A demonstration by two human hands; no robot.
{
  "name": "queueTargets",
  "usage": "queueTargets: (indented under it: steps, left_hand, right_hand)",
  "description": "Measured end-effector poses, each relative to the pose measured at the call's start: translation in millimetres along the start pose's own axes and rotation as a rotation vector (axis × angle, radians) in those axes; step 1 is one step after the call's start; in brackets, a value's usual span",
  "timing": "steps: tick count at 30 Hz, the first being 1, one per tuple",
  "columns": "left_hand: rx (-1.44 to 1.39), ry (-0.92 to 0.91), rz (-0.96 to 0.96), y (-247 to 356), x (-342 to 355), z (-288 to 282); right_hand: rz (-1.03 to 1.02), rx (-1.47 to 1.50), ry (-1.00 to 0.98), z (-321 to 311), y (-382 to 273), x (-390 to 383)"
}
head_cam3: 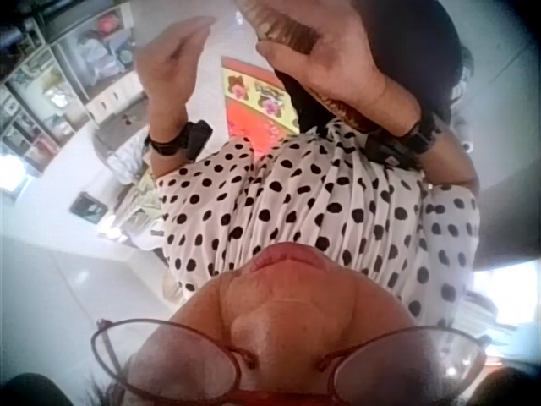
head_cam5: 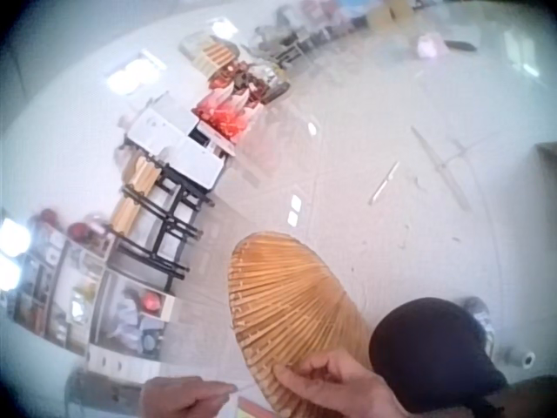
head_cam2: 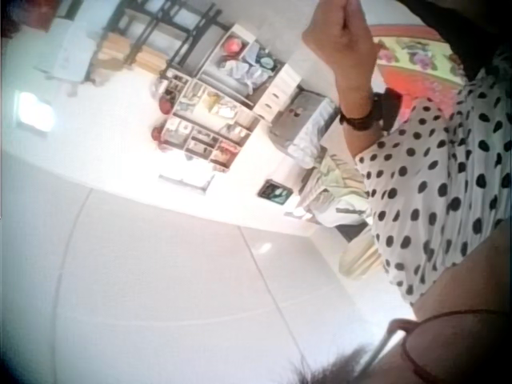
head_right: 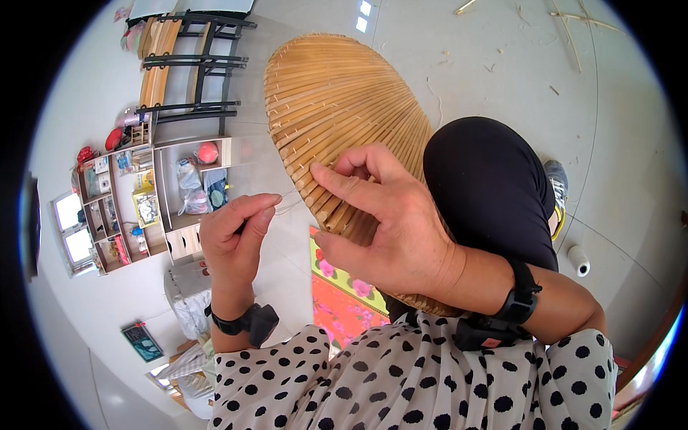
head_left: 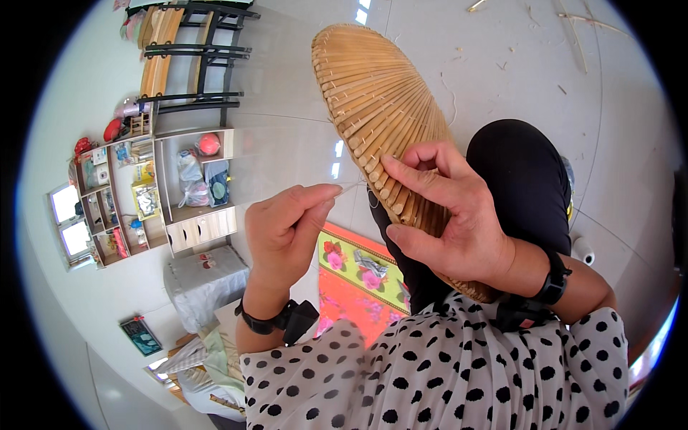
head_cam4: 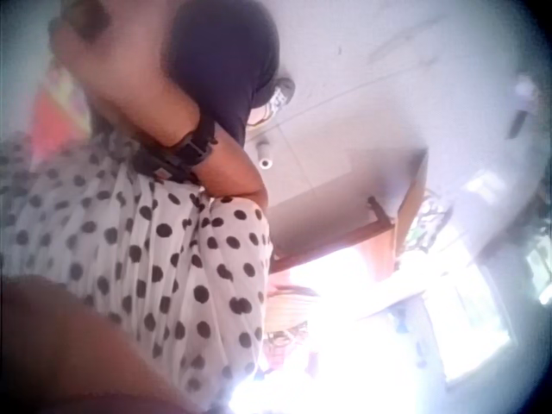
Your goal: The person is sewing the edge of a circular bamboo craft using a needle and thread, looping the thread around the wooden strips to secure the border.
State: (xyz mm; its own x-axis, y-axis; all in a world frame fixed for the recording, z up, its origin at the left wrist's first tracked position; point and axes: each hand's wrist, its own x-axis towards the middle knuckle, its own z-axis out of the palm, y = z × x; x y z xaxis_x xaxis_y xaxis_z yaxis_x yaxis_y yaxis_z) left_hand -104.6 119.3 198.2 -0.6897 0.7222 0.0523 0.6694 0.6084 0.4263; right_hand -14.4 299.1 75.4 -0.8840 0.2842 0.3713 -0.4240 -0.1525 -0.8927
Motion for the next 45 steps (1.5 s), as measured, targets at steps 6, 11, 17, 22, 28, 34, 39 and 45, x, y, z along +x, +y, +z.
queueTargets:
  steps: [6, 11, 17, 22, 28, 34, 39, 45]
  left_hand:
    - [-0.049, 0.070, 0.016, -1, -3, 9]
    - [-0.071, 0.064, -0.002, -1, -3, 10]
    - [-0.056, 0.071, 0.007, -2, 0, 13]
    - [-0.065, 0.066, 0.000, -4, 1, 14]
    - [-0.107, 0.094, 0.021, -5, 3, 20]
    - [-0.091, 0.085, 0.005, -3, 2, 19]
    - [0.034, 0.001, 0.000, 4, 3, 8]
    - [0.049, -0.072, -0.104, 9, 1, -3]
  right_hand:
    - [-0.018, -0.012, 0.006, 2, 0, 0]
    - [-0.033, -0.018, 0.011, 2, 1, 1]
    - [-0.035, -0.014, 0.013, 2, 1, 1]
    - [-0.036, -0.015, 0.016, 2, 0, 2]
    - [-0.045, -0.015, 0.026, 2, 1, 2]
    - [-0.038, -0.011, 0.030, 1, 0, 2]
    - [-0.020, -0.012, 0.021, 0, 1, 2]
    - [-0.042, -0.048, 0.013, 0, 2, 3]
